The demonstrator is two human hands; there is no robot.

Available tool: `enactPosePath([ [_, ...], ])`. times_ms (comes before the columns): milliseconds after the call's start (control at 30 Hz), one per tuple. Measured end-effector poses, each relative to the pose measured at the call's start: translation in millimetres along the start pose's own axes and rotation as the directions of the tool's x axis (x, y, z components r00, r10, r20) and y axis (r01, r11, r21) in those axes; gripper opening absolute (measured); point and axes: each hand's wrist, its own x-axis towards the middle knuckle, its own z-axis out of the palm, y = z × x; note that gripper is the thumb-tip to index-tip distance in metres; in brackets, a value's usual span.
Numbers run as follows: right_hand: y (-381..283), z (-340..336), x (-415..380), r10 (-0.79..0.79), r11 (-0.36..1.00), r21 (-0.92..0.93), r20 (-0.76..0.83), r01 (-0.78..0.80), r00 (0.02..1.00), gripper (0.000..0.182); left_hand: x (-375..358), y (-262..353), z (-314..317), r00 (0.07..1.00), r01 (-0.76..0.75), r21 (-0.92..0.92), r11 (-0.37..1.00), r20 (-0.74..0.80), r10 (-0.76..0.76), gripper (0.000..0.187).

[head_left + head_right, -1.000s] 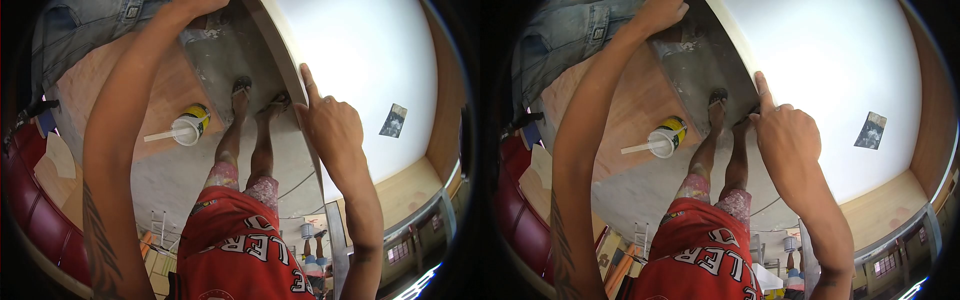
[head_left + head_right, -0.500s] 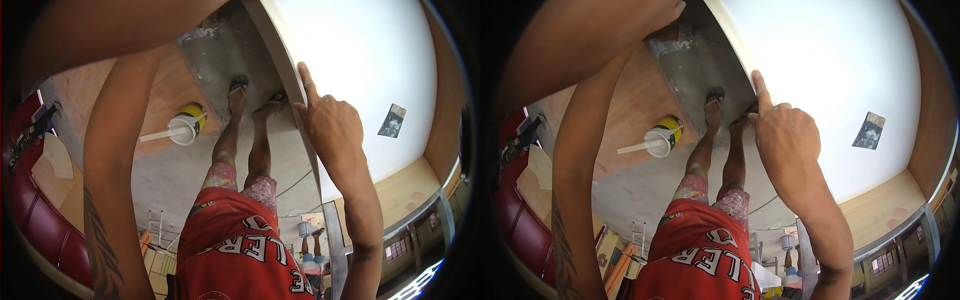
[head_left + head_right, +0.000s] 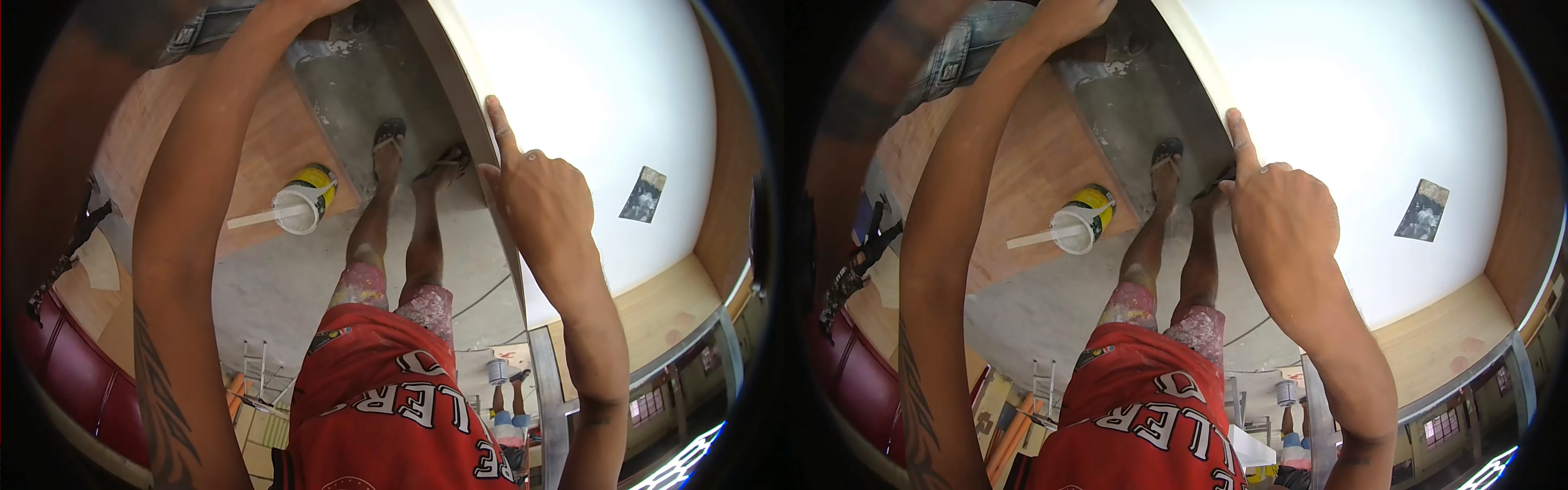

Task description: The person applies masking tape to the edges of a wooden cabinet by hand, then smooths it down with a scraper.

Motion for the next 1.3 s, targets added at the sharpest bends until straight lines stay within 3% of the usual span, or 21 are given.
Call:
enactPosePath([
  [100,-1.5,-3.9,2.9,0.014,1.000,-0.001,0.055,-0.014,0.998,0.076,-4.8,5.2,-12.7,0.999,-0.041,-0.097,0.994,-0.018,0.039,0.086],
  [367,-4.5,3.0,1.2,0.009,1.000,-0.010,0.035,-0.009,0.999,0.079,-7.4,10.3,-14.9,0.999,-0.047,0.025,0.999,-0.016,0.048,0.085],
  [433,-4.3,4.6,1.2,0.001,1.000,-0.014,0.017,-0.001,1.000,0.081,-14.8,25.6,-26.6,0.974,-0.222,0.097,0.970,0.063,0.216,0.084],
  [467,-5.5,4.2,2.6,0.012,1.000,-0.005,0.044,-0.012,0.999,0.082,-21.3,36.0,-31.3,0.974,-0.223,0.098,0.970,0.064,0.218,0.084],
  [533,-7.0,4.2,3.5,0.023,1.000,0.007,0.071,-0.023,0.997,0.084,-40.0,63.1,-33.2,0.969,-0.236,-0.079,0.969,0.062,0.241,0.085],
  [667,-4.6,8.6,3.0,0.023,0.999,0.042,0.086,-0.027,0.996,0.087,-63.9,104.9,-13.2,0.964,-0.262,0.018,0.965,0.054,0.261,0.082],
  [700,-4.3,8.6,3.1,0.015,0.999,0.045,0.070,-0.018,0.997,0.088,-69.1,112.8,-11.6,0.960,-0.269,-0.081,0.960,0.052,0.274,0.084],
  [767,-2.6,6.0,6.7,0.017,0.999,0.033,0.081,-0.019,0.997,0.088,-61.6,104.8,-11.8,0.955,-0.278,-0.190,0.942,0.053,0.293,0.086],
  [833,-0.6,4.6,9.0,0.020,1.000,0.018,0.090,-0.022,0.996,0.087,-41.5,69.0,-15.2,0.924,-0.362,0.014,0.932,0.139,0.357,0.090],
  [867,0.6,4.1,6.7,0.004,1.000,0.026,0.083,-0.006,0.997,0.087,-36.3,53.1,-20.2,0.961,-0.224,-0.009,0.974,0.164,0.223,0.092],
  [967,3.0,6.9,3.0,-0.012,1.000,0.020,0.063,0.011,0.998,0.086,-14.3,15.3,-41.5,0.979,-0.138,0.092,0.986,0.164,0.122,0.088],
  [1133,8.6,4.1,5.1,0.010,1.000,0.003,0.056,-0.010,0.998,0.084,-16.1,35.0,-30.8,0.948,-0.264,0.002,0.964,0.183,0.260,0.089],
  [1300,19.5,10.4,24.2,0.055,0.998,0.033,0.132,-0.060,0.990,0.085,0.5,56.5,-4.9,0.927,-0.293,-0.106,0.950,0.212,0.310,0.089],
])
